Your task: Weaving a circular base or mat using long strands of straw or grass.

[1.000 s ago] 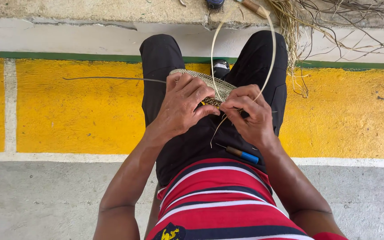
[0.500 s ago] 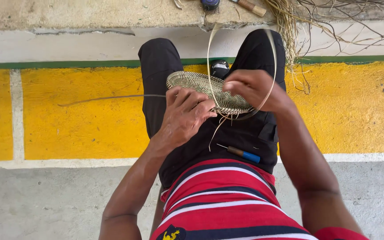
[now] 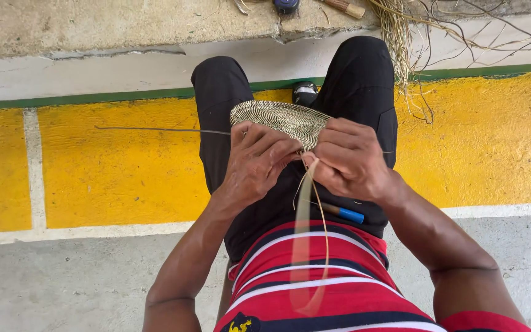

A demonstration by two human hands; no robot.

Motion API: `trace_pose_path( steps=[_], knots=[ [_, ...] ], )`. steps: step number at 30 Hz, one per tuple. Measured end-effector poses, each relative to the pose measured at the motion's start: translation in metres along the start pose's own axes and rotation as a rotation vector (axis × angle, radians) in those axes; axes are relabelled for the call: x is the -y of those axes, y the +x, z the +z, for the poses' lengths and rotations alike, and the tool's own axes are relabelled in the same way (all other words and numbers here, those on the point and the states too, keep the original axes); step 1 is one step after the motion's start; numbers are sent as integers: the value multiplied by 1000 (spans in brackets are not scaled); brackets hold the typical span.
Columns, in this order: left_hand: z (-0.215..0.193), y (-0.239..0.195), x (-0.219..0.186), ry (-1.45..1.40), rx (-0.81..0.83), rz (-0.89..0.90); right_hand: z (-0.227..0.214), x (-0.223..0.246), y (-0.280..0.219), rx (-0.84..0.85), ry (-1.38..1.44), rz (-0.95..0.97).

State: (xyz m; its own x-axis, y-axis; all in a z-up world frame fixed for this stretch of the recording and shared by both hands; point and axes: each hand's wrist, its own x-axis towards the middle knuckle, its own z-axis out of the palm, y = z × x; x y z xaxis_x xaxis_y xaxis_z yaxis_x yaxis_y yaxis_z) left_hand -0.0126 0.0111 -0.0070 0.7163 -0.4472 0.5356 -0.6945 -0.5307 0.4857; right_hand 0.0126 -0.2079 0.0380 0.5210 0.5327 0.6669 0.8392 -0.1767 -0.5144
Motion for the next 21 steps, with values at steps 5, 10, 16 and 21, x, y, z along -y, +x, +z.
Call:
trace_pose_path(
  steps=[5, 10, 16, 21],
  knots=[
    [4, 2, -1, 4, -31, -35, -15, -43, -14, 134, 229, 154],
    [-12, 12, -11, 18, -20, 2, 0, -87, -11, 387, 484, 577],
    [-21, 24, -22, -22, 98, -16, 19, -100, -43, 433, 1045, 662],
    [-9, 11, -19, -60, 122, -88, 5, -102, -17, 454, 640, 605]
  ],
)
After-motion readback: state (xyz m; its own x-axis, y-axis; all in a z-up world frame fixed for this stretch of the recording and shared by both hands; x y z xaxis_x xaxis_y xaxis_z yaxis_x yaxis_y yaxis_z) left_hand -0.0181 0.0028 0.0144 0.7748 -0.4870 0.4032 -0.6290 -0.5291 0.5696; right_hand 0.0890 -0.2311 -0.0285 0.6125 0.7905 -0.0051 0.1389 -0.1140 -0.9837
